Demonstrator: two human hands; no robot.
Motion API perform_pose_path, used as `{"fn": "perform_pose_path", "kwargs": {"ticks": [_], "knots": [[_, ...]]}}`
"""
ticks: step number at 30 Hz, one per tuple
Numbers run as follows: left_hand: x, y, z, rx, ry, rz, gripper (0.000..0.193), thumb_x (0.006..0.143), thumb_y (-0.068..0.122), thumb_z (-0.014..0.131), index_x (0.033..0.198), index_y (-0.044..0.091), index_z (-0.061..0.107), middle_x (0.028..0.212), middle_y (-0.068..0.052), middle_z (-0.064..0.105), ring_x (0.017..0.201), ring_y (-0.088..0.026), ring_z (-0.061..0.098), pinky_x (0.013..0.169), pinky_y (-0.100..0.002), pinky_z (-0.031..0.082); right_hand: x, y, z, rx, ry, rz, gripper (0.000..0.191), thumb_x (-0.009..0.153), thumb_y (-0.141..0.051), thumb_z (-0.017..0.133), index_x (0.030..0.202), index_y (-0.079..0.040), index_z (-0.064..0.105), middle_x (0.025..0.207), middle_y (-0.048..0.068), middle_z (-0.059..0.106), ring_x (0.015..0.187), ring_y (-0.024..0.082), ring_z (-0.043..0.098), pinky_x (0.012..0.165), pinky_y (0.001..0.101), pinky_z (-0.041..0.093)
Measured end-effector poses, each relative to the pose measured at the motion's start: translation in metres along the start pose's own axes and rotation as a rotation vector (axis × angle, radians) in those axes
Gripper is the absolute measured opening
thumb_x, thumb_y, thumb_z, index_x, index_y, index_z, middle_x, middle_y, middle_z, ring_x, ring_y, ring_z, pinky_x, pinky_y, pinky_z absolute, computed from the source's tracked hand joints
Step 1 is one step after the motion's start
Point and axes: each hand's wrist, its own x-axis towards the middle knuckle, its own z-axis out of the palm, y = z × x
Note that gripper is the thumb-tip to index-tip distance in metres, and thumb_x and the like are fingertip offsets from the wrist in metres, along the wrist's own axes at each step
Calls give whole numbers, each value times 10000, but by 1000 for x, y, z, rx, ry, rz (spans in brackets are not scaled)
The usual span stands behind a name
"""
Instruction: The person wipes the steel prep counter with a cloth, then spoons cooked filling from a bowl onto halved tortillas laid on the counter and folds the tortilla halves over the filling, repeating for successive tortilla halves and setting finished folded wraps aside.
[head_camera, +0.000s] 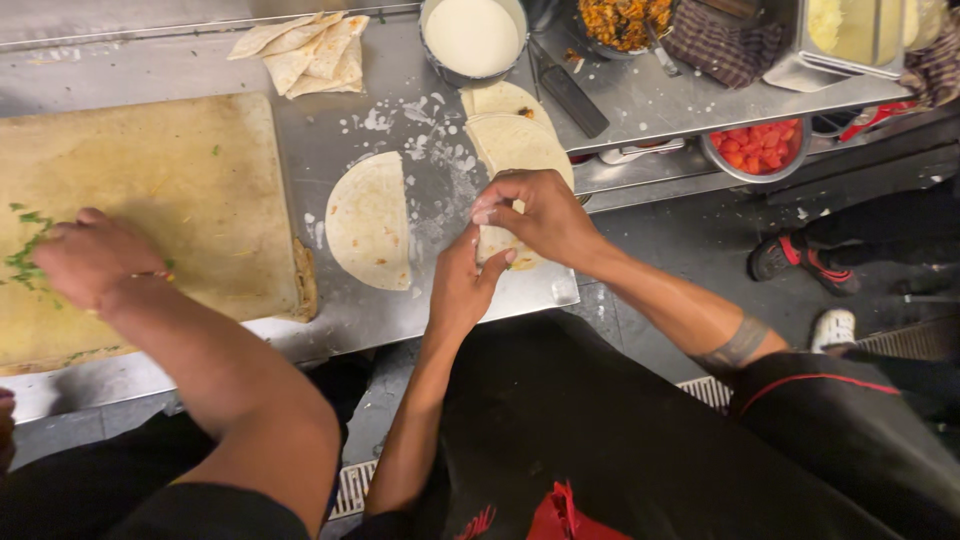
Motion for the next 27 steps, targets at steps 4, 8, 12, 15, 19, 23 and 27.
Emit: {"fn": "perform_pose_path", "kwargs": {"ticks": [4,8,12,15,19,23,27], "knots": [[6,-22,-4,-63,-39,-191,426,902,145,745,1279,4,606,1025,-139,745,902,-191,702,803,-329,553,8,12,-2,21,-64,-49,248,976,-101,692,1210,-23,680,1128,109,726,1038,177,685,925,311,539],[42,-67,-12,-515,92,-198,384,960,70,706,1318,6,581,1227,-64,700,1091,-127,645,976,-302,516,5,36,-36,-5,-7,-147,552,962,-86,661,1489,-60,499,1432,148,518,1257,205,545,1019,336,492],[117,-108,-33,-608,381,-182,398,992,68,685,1366,6,561,1290,-67,676,1154,-144,626,1024,-305,499,-13,71,-66,176,64,107,492,994,-124,635,1467,-92,503,1413,91,513,1270,193,552,1010,337,516],[191,-116,-55,-721,486,-169,570,959,158,695,1478,65,476,1372,-65,622,1190,-180,630,995,-366,543,-33,97,-73,260,70,282,441,1014,-155,627,1442,-92,541,1398,58,576,1233,183,614,1037,326,509],[267,-104,-96,-431,570,-315,748,871,402,690,1510,124,419,1467,-102,559,1247,-239,607,960,-435,532,-55,122,-74,452,81,384,464,983,-129,613,1437,-92,523,1406,43,562,1212,175,613,986,319,523],[250,-94,-98,-163,608,-126,895,1007,382,758,1613,70,178,1591,-154,261,1410,-259,444,1146,-401,410,-60,133,-83,446,140,437,483,968,-116,605,1442,-97,514,1367,40,572,1176,167,638,918,309,523],[164,-87,-69,-14,600,131,697,1079,267,737,1624,27,374,1501,-152,453,1379,-237,495,1164,-391,453,-47,136,-101,428,251,409,453,981,-121,607,1424,-69,526,1311,44,622,1135,159,652,928,310,549]]}}
